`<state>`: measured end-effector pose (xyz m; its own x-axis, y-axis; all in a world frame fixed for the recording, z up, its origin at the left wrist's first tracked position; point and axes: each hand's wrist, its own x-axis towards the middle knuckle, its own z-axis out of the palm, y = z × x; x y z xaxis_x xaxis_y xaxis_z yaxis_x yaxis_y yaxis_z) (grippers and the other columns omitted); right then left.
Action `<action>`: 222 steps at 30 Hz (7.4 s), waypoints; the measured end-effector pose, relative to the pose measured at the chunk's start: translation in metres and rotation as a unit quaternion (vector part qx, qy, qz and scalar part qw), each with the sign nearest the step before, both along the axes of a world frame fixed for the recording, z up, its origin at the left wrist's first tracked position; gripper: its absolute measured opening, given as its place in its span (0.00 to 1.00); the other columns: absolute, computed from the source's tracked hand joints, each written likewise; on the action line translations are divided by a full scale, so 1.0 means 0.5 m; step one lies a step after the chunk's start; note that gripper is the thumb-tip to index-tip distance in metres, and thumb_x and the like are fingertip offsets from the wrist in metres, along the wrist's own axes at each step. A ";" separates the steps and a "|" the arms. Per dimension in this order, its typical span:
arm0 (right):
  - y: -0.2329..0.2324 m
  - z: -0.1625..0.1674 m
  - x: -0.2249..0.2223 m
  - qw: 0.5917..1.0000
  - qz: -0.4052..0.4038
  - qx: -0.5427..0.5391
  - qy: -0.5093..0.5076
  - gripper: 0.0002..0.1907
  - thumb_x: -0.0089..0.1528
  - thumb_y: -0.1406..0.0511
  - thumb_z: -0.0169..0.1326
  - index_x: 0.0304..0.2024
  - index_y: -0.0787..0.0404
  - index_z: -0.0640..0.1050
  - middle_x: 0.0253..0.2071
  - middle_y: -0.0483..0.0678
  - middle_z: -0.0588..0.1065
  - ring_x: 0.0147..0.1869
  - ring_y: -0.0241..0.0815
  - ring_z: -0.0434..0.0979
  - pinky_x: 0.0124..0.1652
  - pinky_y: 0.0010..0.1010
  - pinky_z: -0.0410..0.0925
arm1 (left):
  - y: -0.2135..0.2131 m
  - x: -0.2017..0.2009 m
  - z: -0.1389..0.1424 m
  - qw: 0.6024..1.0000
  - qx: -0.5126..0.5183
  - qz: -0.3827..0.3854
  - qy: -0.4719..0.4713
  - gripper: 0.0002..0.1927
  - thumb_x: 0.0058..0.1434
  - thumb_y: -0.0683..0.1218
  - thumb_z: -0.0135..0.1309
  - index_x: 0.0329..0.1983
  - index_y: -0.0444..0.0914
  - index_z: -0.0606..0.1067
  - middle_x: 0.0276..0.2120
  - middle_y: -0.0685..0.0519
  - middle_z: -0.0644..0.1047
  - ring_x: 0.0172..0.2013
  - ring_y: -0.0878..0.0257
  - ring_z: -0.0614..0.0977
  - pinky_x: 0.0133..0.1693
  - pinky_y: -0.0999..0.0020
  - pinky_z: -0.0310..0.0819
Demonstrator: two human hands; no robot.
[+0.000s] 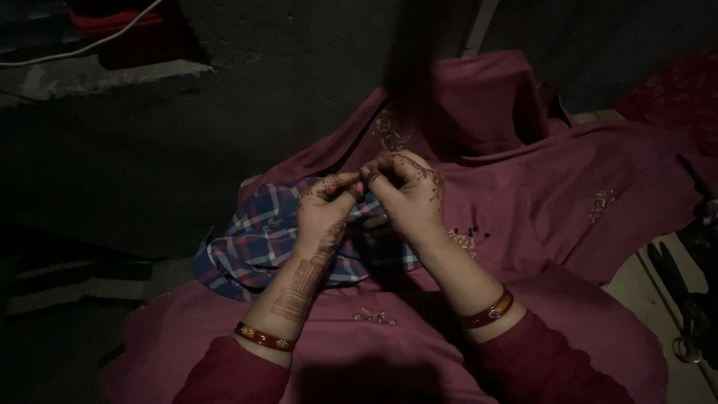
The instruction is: The person sits with a plaid garment on their lap, threads a needle, pulls the thread through, and hand-stitches the garment, using scissors placed nearby. They continue stitching the fabric for the rest of the clip.
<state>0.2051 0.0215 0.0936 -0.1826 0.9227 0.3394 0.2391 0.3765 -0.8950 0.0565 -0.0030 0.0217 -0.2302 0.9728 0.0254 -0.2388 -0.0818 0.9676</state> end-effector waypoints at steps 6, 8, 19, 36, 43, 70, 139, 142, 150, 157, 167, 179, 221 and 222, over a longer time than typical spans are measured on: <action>-0.001 0.001 0.000 1.000 -0.002 0.005 0.012 0.05 0.61 0.69 0.60 0.38 0.65 0.83 0.36 0.43 0.79 0.40 0.33 0.82 0.41 0.25 0.77 | 0.000 0.003 0.002 1.000 0.011 0.000 -0.016 0.08 0.64 0.37 0.59 0.46 0.34 0.81 0.43 0.50 0.83 0.46 0.63 0.84 0.52 0.68 0.80; -0.002 0.001 -0.001 1.000 0.000 0.007 0.017 0.05 0.61 0.69 0.60 0.37 0.65 0.83 0.36 0.43 0.79 0.40 0.33 0.82 0.41 0.25 0.77 | -0.001 0.001 0.003 1.000 0.008 -0.001 -0.006 0.09 0.64 0.37 0.59 0.47 0.34 0.81 0.44 0.50 0.83 0.46 0.64 0.84 0.52 0.69 0.80; -0.002 -0.002 -0.002 1.000 0.002 0.012 0.023 0.04 0.61 0.70 0.60 0.37 0.66 0.83 0.36 0.44 0.78 0.41 0.34 0.82 0.42 0.25 0.77 | -0.001 0.004 0.002 1.000 0.015 0.003 -0.002 0.09 0.64 0.37 0.59 0.47 0.34 0.82 0.44 0.50 0.83 0.47 0.64 0.84 0.52 0.69 0.79; 0.000 -0.007 -0.001 0.999 0.018 0.016 0.036 0.04 0.62 0.71 0.58 0.37 0.66 0.82 0.38 0.43 0.79 0.42 0.33 0.82 0.43 0.25 0.77 | 0.001 0.001 -0.010 1.000 0.012 0.005 0.007 0.08 0.64 0.37 0.58 0.46 0.34 0.81 0.44 0.51 0.83 0.46 0.65 0.84 0.52 0.70 0.79; 0.001 -0.005 -0.002 1.000 0.011 0.014 0.026 0.04 0.62 0.70 0.60 0.37 0.66 0.83 0.37 0.44 0.79 0.41 0.34 0.82 0.43 0.25 0.77 | 0.003 0.001 -0.016 1.000 0.025 0.002 -0.013 0.09 0.64 0.36 0.58 0.47 0.34 0.81 0.44 0.50 0.83 0.46 0.65 0.84 0.52 0.70 0.80; 0.012 -0.018 0.005 0.999 0.025 0.013 0.025 0.04 0.61 0.70 0.60 0.37 0.66 0.82 0.36 0.43 0.78 0.41 0.34 0.82 0.42 0.25 0.77 | 0.009 0.006 -0.019 0.999 0.028 0.014 -0.032 0.08 0.63 0.36 0.59 0.46 0.34 0.80 0.43 0.51 0.83 0.45 0.65 0.84 0.51 0.69 0.80; 0.023 -0.028 0.014 0.936 0.143 -0.295 0.130 0.09 0.62 0.66 0.60 0.43 0.60 0.75 0.42 0.42 0.77 0.45 0.33 0.77 0.33 0.26 0.75 | -0.021 0.001 0.067 0.933 0.104 0.094 0.333 0.08 0.66 0.39 0.52 0.47 0.34 0.75 0.42 0.46 0.78 0.42 0.52 0.83 0.43 0.62 0.78; 0.031 -0.038 0.016 0.940 0.145 -0.269 0.154 0.06 0.64 0.69 0.61 0.41 0.63 0.76 0.39 0.44 0.77 0.43 0.33 0.76 0.39 0.25 0.73 | -0.023 0.006 0.065 0.923 0.090 0.100 0.359 0.09 0.66 0.39 0.51 0.48 0.34 0.76 0.44 0.45 0.78 0.44 0.51 0.83 0.44 0.61 0.78; 0.032 -0.052 0.018 0.934 0.118 -0.267 0.208 0.05 0.61 0.73 0.56 0.40 0.64 0.77 0.39 0.45 0.79 0.40 0.31 0.77 0.43 0.23 0.71 | -0.022 0.015 0.062 0.939 0.061 0.091 0.327 0.10 0.67 0.43 0.52 0.49 0.35 0.76 0.45 0.46 0.79 0.44 0.55 0.84 0.46 0.63 0.79; 0.038 -0.051 0.024 0.948 0.086 -0.239 0.189 0.05 0.60 0.73 0.55 0.39 0.64 0.79 0.33 0.41 0.78 0.33 0.27 0.74 0.33 0.18 0.68 | -0.011 0.004 0.039 0.962 -0.007 0.072 0.262 0.09 0.67 0.42 0.55 0.48 0.36 0.77 0.43 0.48 0.80 0.44 0.59 0.82 0.46 0.65 0.77; 0.018 -0.014 0.020 0.929 0.078 -0.269 0.242 0.03 0.63 0.69 0.56 0.39 0.61 0.80 0.33 0.41 0.78 0.30 0.27 0.73 0.28 0.19 0.63 | -0.007 0.004 0.033 0.999 0.005 -0.023 -0.036 0.10 0.65 0.40 0.58 0.49 0.34 0.77 0.39 0.53 0.81 0.41 0.67 0.82 0.47 0.72 0.78; -0.003 0.011 0.010 0.979 0.063 -0.089 0.175 0.02 0.62 0.73 0.56 0.37 0.67 0.79 0.39 0.42 0.75 0.42 0.32 0.78 0.41 0.25 0.75 | -0.025 0.008 0.061 0.996 -0.044 -0.033 -0.069 0.10 0.63 0.39 0.61 0.46 0.34 0.78 0.37 0.54 0.80 0.37 0.68 0.79 0.41 0.73 0.74; -0.017 0.023 0.001 0.984 0.051 -0.074 0.156 0.02 0.61 0.74 0.55 0.34 0.66 0.79 0.38 0.42 0.75 0.40 0.31 0.79 0.40 0.23 0.76 | -0.030 0.010 0.057 0.998 -0.013 -0.035 -0.058 0.08 0.64 0.35 0.57 0.46 0.33 0.78 0.39 0.53 0.81 0.40 0.68 0.81 0.45 0.73 0.78; -0.017 0.023 0.001 0.985 0.050 -0.070 0.151 0.02 0.61 0.74 0.55 0.34 0.66 0.79 0.38 0.42 0.75 0.40 0.31 0.79 0.40 0.23 0.76 | -0.029 0.010 0.056 0.998 -0.014 -0.034 -0.055 0.08 0.64 0.35 0.57 0.46 0.33 0.78 0.39 0.53 0.81 0.40 0.68 0.81 0.45 0.73 0.78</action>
<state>0.2056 0.0130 0.1053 -0.1857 0.9465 0.2640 -0.0787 0.2535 -0.9641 0.0613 -0.0177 0.0495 -0.1638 0.9862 -0.0234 -0.3474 -0.0355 0.9370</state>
